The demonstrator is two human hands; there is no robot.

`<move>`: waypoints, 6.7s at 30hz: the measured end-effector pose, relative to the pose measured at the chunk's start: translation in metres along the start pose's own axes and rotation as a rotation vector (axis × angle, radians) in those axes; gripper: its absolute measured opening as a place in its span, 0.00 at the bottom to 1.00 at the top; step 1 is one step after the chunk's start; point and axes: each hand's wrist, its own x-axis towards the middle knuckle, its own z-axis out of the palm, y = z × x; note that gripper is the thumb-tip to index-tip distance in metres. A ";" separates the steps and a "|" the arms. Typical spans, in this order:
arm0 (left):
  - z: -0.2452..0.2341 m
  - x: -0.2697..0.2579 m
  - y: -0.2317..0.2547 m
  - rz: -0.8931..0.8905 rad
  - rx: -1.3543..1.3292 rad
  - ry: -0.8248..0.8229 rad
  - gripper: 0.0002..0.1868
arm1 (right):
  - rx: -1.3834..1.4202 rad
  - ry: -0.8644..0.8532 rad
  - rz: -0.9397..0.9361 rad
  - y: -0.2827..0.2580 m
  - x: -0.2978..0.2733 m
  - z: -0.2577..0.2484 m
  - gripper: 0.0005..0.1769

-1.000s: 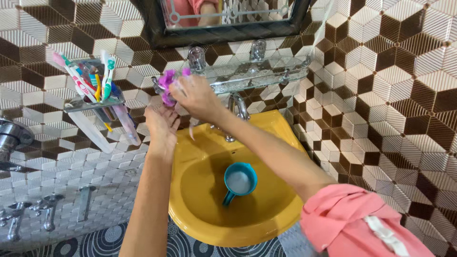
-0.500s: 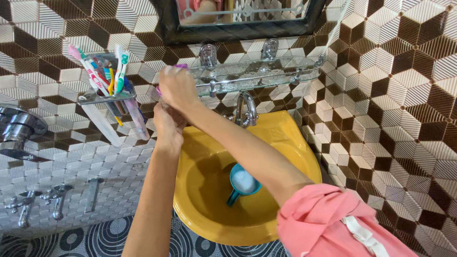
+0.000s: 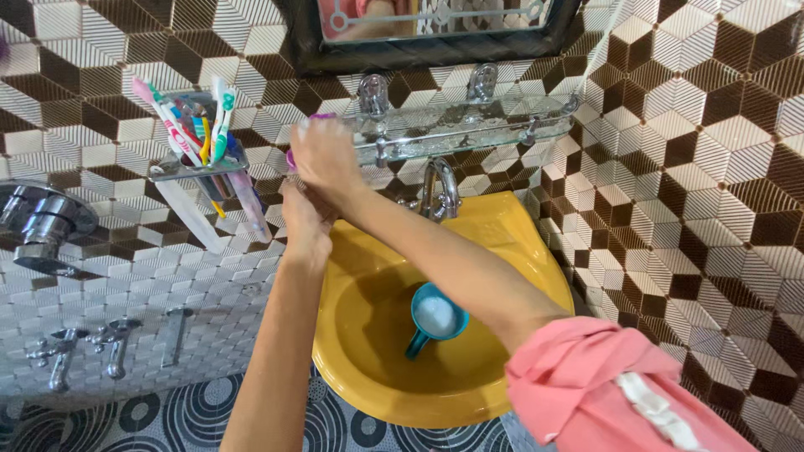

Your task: The person washes a purple cloth in a blue cup filled with soapy water, then uses the cloth to wipe a glass shelf above a yellow sink. The person repeatedly scrubs the shelf and faucet area, occasionally dipping the cloth back into the cup.

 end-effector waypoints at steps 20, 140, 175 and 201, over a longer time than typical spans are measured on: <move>-0.011 0.012 -0.007 -0.069 0.058 -0.097 0.34 | -0.098 0.000 -0.102 0.008 -0.006 -0.015 0.11; 0.140 -0.060 -0.016 1.365 1.608 -0.122 0.42 | 0.181 0.286 -0.006 0.163 -0.097 -0.080 0.13; 0.201 -0.063 -0.074 1.529 1.536 -0.259 0.24 | 0.204 0.122 0.377 0.365 -0.169 -0.103 0.27; 0.200 -0.056 -0.076 1.484 1.633 -0.244 0.29 | 0.154 -0.276 0.577 0.362 -0.063 -0.087 0.10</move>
